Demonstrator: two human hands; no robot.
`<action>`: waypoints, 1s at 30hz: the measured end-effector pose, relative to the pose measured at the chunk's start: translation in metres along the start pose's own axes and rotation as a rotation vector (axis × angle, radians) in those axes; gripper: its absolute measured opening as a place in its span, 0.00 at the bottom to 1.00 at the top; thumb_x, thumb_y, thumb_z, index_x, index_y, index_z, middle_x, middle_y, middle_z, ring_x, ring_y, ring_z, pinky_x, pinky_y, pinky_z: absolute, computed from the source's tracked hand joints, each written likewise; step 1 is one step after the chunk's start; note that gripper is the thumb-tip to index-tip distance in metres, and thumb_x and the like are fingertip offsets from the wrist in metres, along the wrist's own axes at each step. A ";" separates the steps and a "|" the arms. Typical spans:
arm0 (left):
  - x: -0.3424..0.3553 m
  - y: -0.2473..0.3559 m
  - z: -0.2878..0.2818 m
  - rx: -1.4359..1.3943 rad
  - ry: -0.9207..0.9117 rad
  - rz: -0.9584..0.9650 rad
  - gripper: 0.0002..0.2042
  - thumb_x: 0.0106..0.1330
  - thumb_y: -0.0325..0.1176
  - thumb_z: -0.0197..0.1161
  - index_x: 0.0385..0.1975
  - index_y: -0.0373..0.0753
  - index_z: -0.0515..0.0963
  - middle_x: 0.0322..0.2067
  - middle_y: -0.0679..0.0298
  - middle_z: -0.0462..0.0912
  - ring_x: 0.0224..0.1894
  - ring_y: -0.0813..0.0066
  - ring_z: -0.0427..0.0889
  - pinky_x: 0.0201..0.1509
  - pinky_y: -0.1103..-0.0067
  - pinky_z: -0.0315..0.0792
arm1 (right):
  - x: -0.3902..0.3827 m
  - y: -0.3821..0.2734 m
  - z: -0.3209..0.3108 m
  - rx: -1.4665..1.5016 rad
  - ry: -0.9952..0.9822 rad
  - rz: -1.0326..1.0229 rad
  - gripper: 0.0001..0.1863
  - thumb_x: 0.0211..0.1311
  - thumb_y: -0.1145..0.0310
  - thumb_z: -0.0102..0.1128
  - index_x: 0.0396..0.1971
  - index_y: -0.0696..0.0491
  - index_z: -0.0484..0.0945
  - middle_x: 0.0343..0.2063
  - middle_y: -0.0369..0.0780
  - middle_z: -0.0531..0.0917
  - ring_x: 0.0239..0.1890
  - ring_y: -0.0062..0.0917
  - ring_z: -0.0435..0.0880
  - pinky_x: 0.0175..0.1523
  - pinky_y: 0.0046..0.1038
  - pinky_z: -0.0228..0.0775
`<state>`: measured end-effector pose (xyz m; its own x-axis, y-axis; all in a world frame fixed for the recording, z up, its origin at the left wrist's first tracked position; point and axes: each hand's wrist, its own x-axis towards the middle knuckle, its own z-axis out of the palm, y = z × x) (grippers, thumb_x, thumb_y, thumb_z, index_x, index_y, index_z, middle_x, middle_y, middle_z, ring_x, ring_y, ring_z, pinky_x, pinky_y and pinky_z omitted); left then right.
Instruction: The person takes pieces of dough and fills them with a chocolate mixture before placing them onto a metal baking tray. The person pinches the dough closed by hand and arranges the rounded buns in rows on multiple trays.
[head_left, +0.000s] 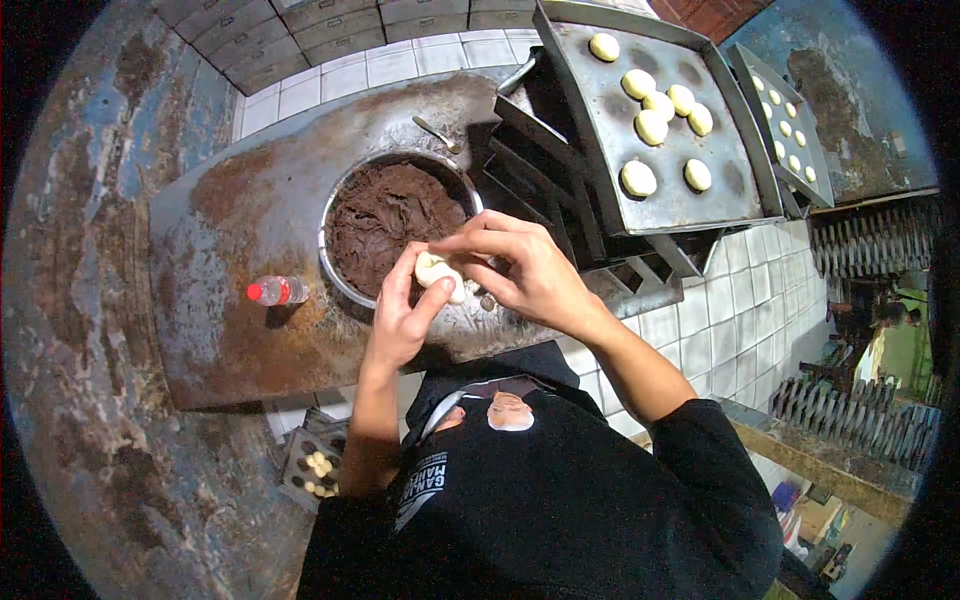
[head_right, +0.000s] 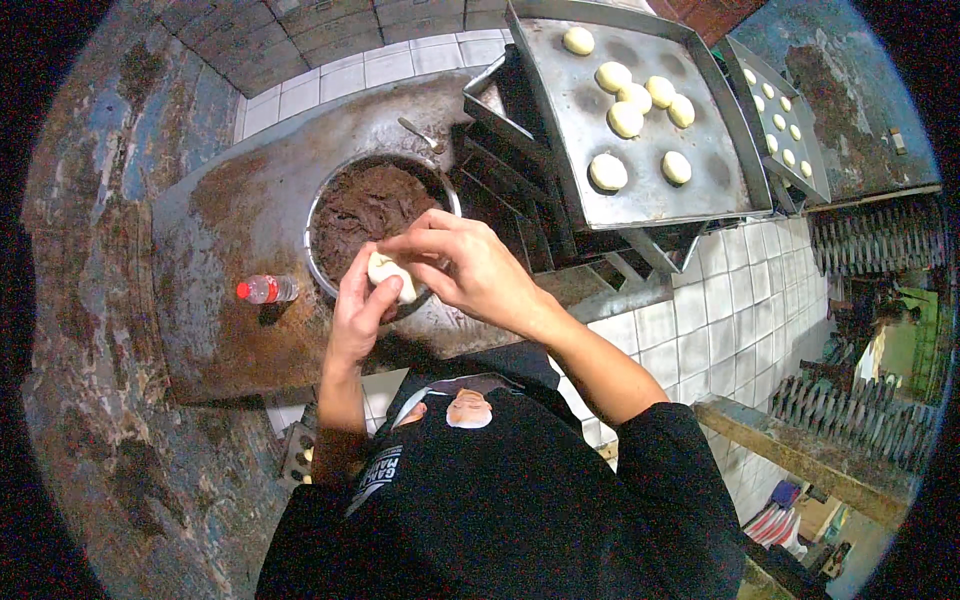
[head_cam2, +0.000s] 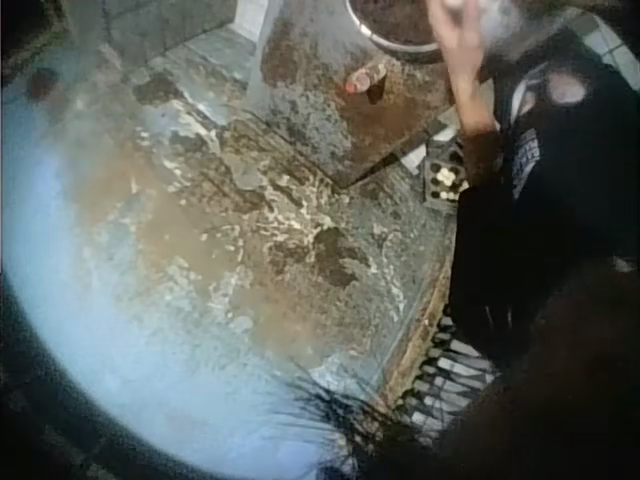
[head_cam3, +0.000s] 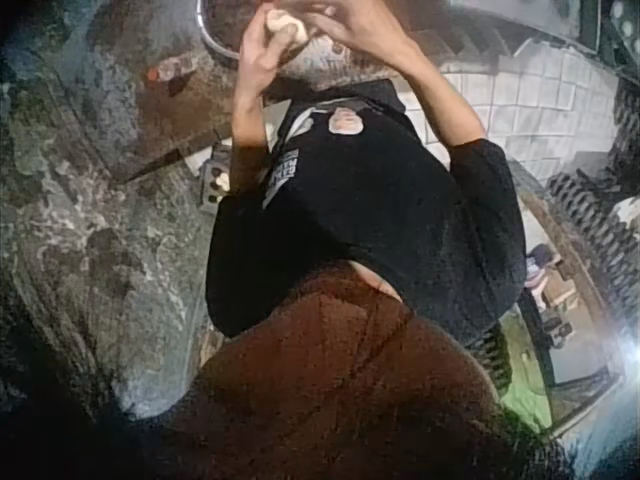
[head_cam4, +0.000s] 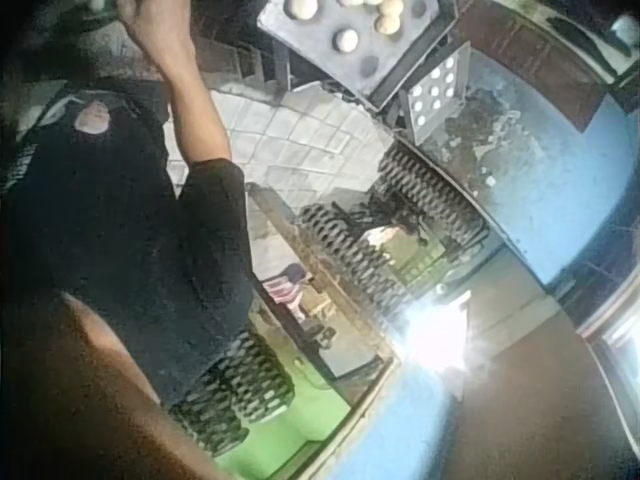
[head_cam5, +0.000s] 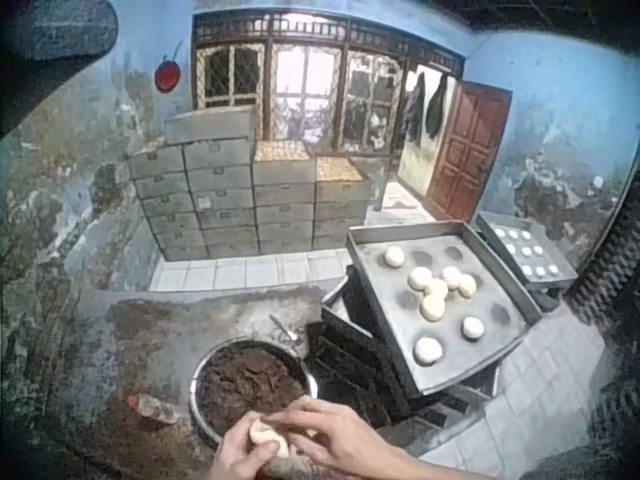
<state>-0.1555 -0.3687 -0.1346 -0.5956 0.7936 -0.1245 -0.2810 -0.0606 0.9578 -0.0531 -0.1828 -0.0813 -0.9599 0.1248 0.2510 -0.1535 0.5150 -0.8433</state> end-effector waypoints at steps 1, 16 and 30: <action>0.000 0.000 0.000 0.174 0.030 0.073 0.14 0.71 0.38 0.63 0.51 0.37 0.76 0.39 0.65 0.81 0.38 0.85 0.78 0.41 0.85 0.73 | 0.002 -0.003 0.001 0.050 0.039 -0.016 0.23 0.63 0.62 0.73 0.57 0.53 0.84 0.44 0.47 0.83 0.42 0.42 0.87 0.48 0.37 0.81; 0.011 0.046 0.036 -0.139 0.151 0.113 0.19 0.69 0.29 0.69 0.57 0.39 0.71 0.32 0.67 0.80 0.26 0.90 0.72 0.28 0.90 0.65 | -0.012 0.012 0.014 0.724 0.256 0.337 0.16 0.69 0.66 0.71 0.53 0.54 0.86 0.46 0.37 0.86 0.45 0.20 0.86 0.41 0.24 0.82; 0.076 0.068 0.226 -0.136 -0.096 0.640 0.25 0.57 0.20 0.68 0.52 0.36 0.64 0.34 0.65 0.81 0.44 0.74 0.85 0.70 0.62 0.70 | -0.082 0.023 -0.099 0.817 0.519 0.037 0.21 0.62 0.71 0.76 0.54 0.60 0.81 0.49 0.36 0.83 0.53 0.19 0.78 0.61 0.28 0.71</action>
<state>-0.0499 -0.1761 -0.0202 -0.6086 0.6255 0.4882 0.0097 -0.6094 0.7928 0.0451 -0.0972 -0.0747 -0.7745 0.5888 0.2312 -0.4289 -0.2202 -0.8761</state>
